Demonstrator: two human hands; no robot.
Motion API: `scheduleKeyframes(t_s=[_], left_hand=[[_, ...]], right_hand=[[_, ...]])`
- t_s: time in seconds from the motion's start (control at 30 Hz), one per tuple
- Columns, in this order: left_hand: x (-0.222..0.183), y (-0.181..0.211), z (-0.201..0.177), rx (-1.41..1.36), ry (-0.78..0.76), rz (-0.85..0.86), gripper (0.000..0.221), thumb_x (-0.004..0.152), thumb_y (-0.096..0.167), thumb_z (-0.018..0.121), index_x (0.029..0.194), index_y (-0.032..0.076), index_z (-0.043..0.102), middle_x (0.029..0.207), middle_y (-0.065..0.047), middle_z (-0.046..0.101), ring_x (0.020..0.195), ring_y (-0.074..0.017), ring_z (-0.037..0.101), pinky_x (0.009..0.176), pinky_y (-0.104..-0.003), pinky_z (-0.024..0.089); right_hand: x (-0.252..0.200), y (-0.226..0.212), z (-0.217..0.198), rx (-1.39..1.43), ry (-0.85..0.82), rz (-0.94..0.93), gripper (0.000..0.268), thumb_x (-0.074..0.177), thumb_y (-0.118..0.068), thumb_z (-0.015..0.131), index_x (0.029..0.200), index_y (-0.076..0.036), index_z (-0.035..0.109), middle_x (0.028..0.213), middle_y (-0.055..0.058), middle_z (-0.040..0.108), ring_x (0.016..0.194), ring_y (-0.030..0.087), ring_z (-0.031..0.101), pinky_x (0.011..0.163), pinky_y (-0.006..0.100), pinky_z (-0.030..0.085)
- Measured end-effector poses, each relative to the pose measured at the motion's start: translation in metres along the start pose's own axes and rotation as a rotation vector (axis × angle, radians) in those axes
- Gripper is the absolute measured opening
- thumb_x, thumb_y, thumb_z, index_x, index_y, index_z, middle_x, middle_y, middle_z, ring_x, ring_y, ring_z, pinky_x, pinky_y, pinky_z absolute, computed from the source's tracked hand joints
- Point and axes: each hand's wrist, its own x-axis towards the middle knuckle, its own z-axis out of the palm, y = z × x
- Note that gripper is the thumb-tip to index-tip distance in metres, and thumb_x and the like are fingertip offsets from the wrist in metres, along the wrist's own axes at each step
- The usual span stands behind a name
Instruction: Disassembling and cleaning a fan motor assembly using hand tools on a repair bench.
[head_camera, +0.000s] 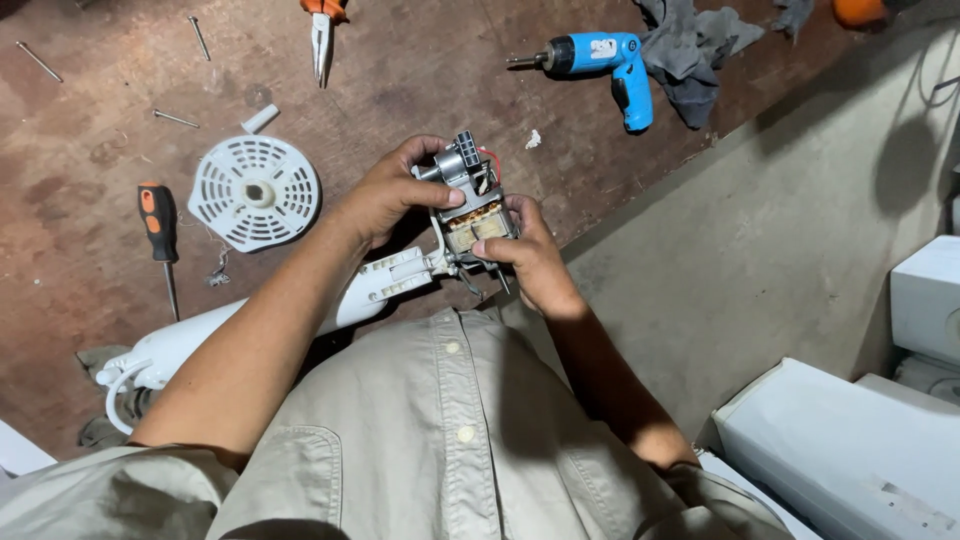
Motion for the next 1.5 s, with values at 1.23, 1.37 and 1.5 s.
scheduleKeyframes(t_s=[1.23, 1.37, 1.5], left_hand=[[-0.01, -0.036, -0.011, -0.022, -0.013, 0.069, 0.107, 0.068, 0.005, 0.116, 0.161, 0.009, 0.063, 0.135, -0.01, 0.071, 0.113, -0.015, 0.075, 0.099, -0.03, 0.071], [-0.016, -0.038, -0.007, -0.11, -0.026, 0.045, 0.11, 0.066, 0.001, 0.115, 0.162, 0.01, 0.062, 0.137, -0.01, 0.073, 0.117, -0.0168, 0.077, 0.101, -0.031, 0.072], [-0.018, -0.035, 0.0, -0.11, -0.01, 0.038, 0.107, 0.066, 0.002, 0.114, 0.16, 0.01, 0.064, 0.137, -0.009, 0.069, 0.114, -0.0171, 0.075, 0.095, -0.031, 0.072]], right_hand=[[0.022, 0.057, -0.019, 0.107, -0.166, -0.039, 0.087, 0.082, -0.011, 0.107, 0.157, 0.001, 0.065, 0.134, 0.018, 0.072, 0.119, 0.028, 0.072, 0.099, 0.043, 0.069], [0.02, 0.052, -0.019, 0.216, -0.193, 0.011, 0.086, 0.081, -0.008, 0.104, 0.158, 0.002, 0.066, 0.131, 0.02, 0.076, 0.112, 0.03, 0.08, 0.092, 0.045, 0.073], [0.015, 0.046, -0.017, 0.151, -0.179, 0.006, 0.087, 0.082, -0.011, 0.105, 0.158, 0.003, 0.064, 0.133, 0.018, 0.073, 0.118, 0.03, 0.075, 0.099, 0.043, 0.07]])
